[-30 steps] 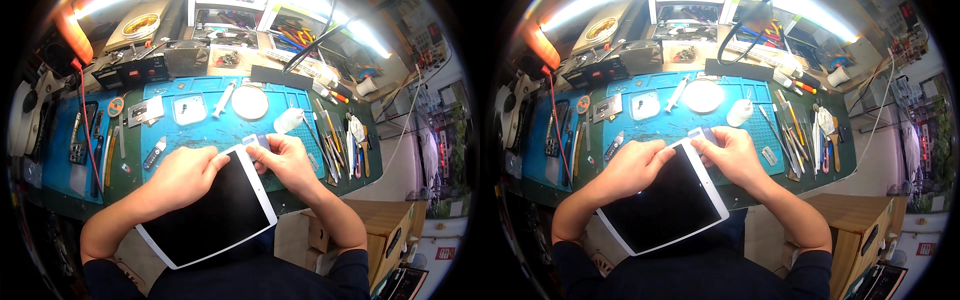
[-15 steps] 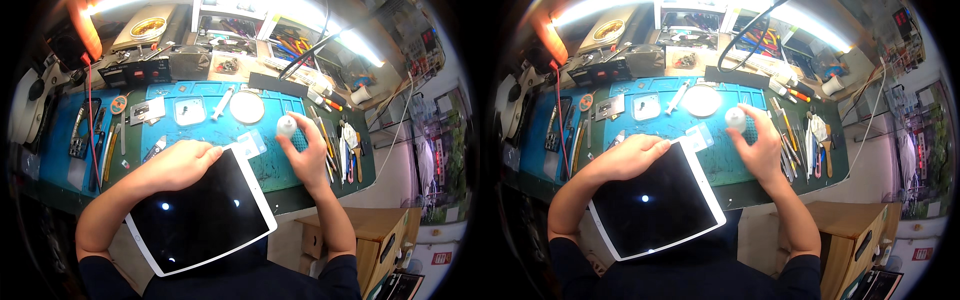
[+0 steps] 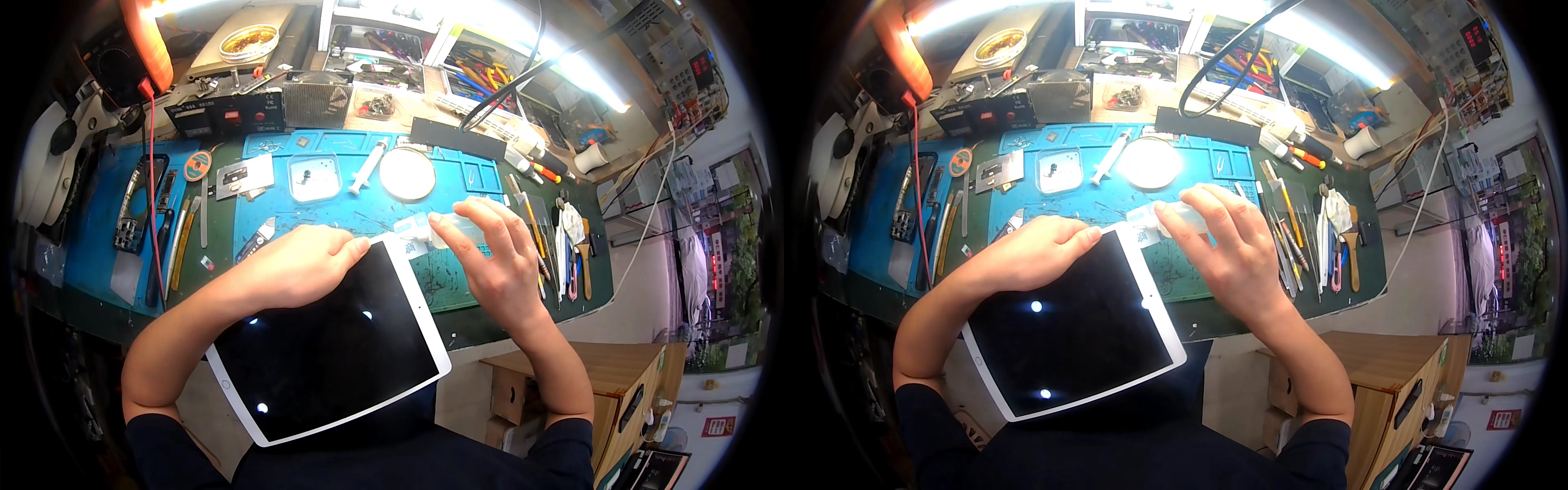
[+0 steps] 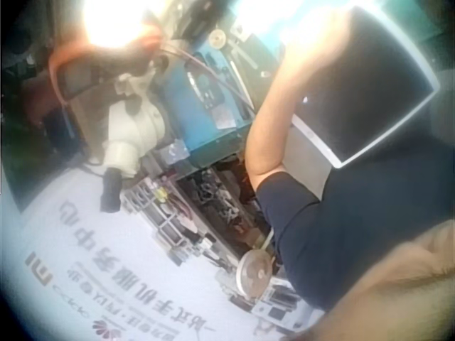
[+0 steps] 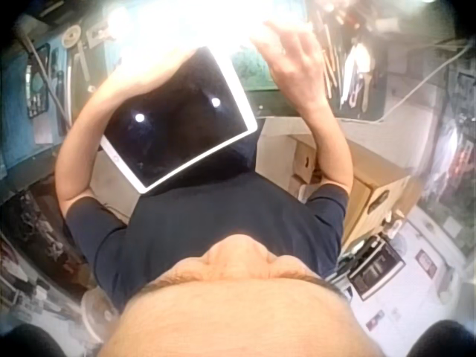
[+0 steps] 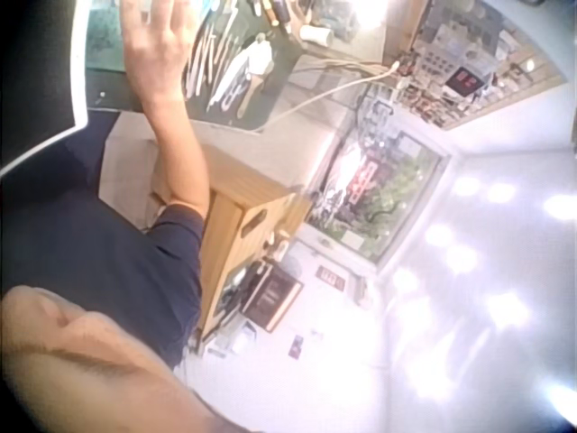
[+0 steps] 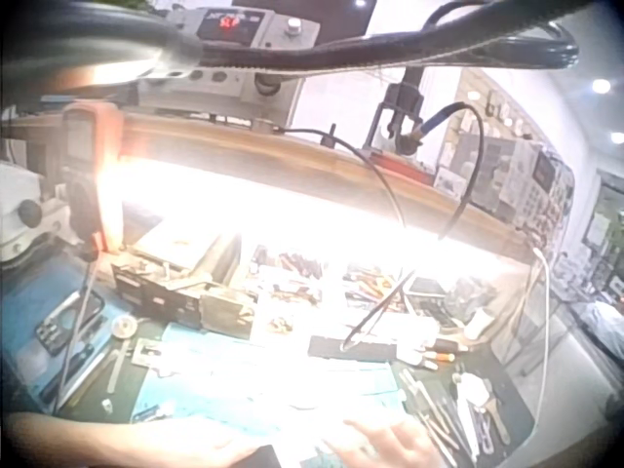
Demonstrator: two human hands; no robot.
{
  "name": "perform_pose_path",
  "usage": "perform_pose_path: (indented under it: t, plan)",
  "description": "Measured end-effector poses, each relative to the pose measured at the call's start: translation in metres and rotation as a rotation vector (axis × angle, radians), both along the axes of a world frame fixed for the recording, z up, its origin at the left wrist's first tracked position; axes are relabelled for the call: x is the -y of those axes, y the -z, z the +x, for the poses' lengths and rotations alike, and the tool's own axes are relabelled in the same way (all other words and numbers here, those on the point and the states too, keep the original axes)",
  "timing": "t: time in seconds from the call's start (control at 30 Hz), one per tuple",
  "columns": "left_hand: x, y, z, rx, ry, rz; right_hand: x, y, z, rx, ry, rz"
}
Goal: The person cleans a white tablet by wiping the screen and edges with a blue card-like tool and a small white bottle. They rotate the device to access different sides and continue wiping the surface.
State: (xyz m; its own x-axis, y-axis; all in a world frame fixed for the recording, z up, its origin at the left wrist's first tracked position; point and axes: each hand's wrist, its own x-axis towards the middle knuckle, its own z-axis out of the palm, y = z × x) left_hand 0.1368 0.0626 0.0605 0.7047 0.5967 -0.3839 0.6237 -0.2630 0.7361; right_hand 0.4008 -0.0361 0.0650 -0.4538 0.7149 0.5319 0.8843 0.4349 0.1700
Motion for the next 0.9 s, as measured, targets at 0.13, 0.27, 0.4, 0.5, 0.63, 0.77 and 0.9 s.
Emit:
perform_pose_path:
  t: [0.13, 0.27, 0.4, 0.5, 0.63, 0.77, 0.9]
  plan:
    - [0.001, 0.001, -0.001, 0.006, 0.0, 0.005, 0.001, 0.002, 0.004, 0.065, -0.01, 0.027]
    - [0.0, 0.001, 0.0, -0.005, 0.001, 0.006, 0.002, 0.002, 0.004, 0.069, -0.013, 0.026]
    - [0.001, -0.001, 0.001, -0.013, 0.001, 0.002, 0.004, 0.003, 0.006, 0.072, -0.014, 0.027]
    - [0.001, 0.0, 0.0, -0.013, 0.001, 0.009, 0.006, 0.004, 0.007, 0.062, -0.016, 0.02]
    - [0.001, 0.001, 0.001, -0.006, -0.001, 0.01, 0.006, 0.004, 0.006, 0.059, -0.012, 0.028]
    - [0.001, -0.001, 0.001, -0.008, 0.002, 0.009, 0.004, 0.006, 0.008, -0.16, 0.038, -0.013]
    - [0.001, 0.001, -0.001, 0.007, -0.004, 0.022, -0.006, 0.022, 0.021, -0.79, 0.136, -0.222]
